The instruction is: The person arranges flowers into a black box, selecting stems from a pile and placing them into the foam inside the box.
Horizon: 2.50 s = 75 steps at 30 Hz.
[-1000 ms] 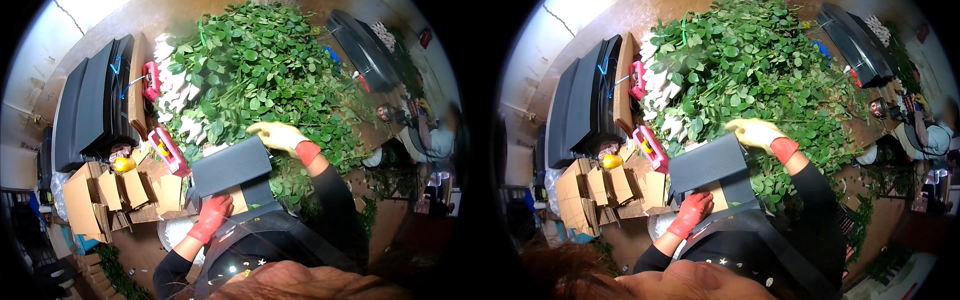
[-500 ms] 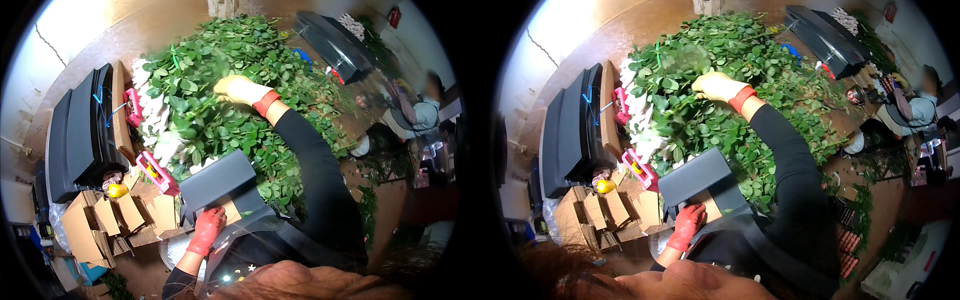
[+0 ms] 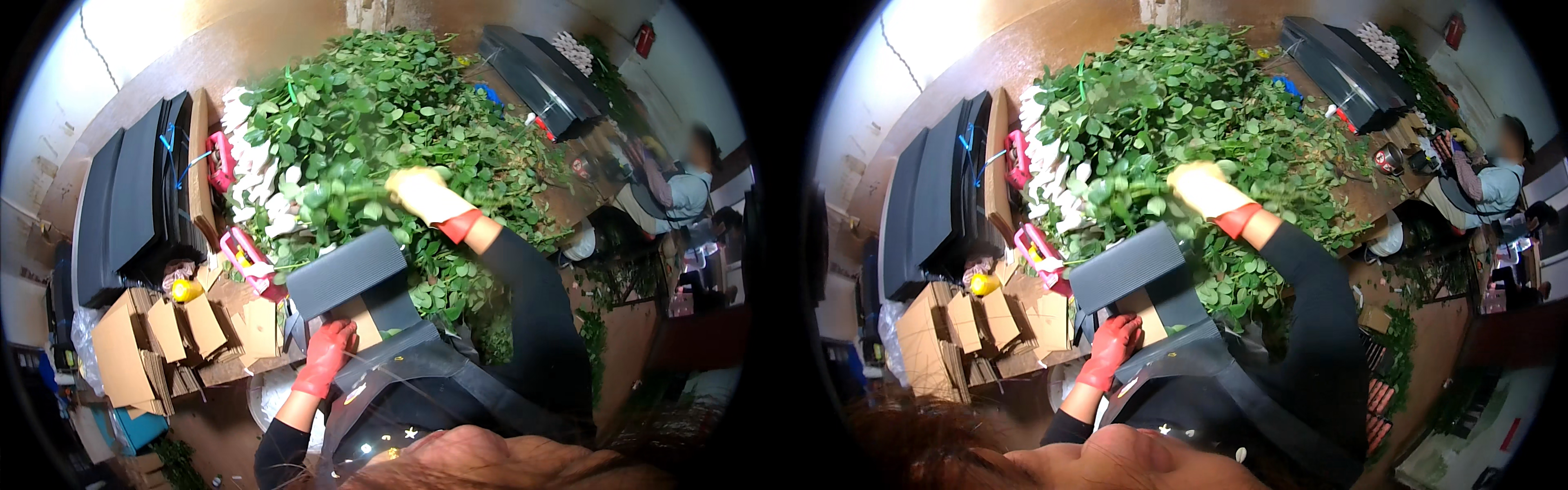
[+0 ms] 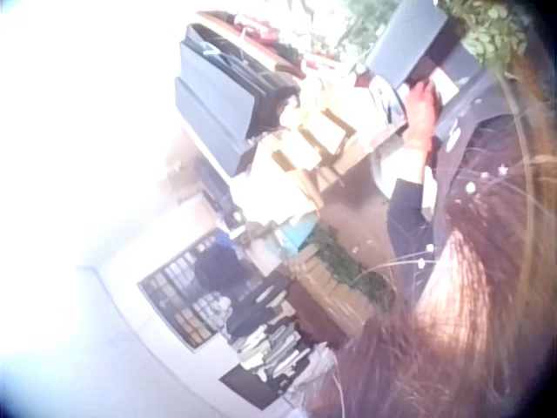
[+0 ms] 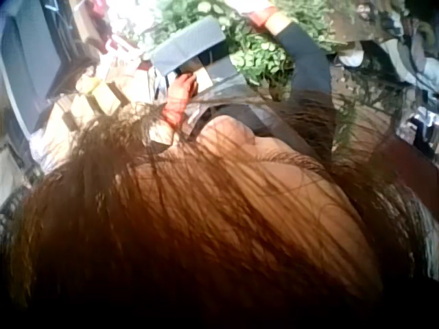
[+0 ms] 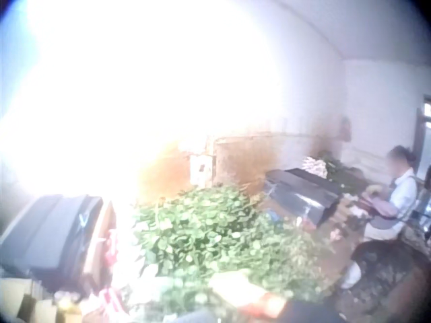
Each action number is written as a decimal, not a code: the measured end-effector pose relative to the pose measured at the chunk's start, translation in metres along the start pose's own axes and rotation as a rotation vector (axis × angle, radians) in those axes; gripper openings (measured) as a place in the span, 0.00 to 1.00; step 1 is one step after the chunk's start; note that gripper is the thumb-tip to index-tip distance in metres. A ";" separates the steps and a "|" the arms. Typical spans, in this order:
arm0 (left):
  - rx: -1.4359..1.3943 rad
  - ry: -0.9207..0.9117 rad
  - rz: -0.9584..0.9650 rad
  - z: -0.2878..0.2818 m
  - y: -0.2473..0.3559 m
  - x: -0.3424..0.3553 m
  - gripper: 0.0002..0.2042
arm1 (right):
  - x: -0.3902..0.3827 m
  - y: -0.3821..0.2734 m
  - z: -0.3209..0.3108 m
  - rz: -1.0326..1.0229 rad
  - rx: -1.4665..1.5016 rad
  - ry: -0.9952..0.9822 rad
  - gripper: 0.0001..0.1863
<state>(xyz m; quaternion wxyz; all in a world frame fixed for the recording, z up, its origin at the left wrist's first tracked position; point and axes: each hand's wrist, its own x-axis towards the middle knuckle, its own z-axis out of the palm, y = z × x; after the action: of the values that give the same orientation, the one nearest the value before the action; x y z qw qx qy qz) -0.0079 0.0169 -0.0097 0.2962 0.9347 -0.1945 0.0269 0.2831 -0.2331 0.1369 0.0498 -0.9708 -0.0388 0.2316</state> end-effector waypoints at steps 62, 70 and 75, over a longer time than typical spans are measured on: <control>-0.228 -0.197 -0.039 -0.033 0.006 0.009 0.18 | -0.028 0.082 0.044 -0.507 0.149 0.717 0.13; -0.285 -0.229 -0.134 -0.028 0.007 0.008 0.18 | -0.001 0.046 0.028 -0.687 0.075 0.985 0.13; -0.287 -0.190 -0.119 -0.022 0.006 0.011 0.17 | -0.042 0.125 -0.003 -0.748 0.457 0.762 0.31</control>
<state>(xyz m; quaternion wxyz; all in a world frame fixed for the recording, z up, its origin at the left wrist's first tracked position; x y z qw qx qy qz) 0.0016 0.0213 0.0138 0.4081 0.8910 -0.1679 -0.1071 0.2534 -0.3613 0.1438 0.3470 -0.8705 -0.3076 -0.1649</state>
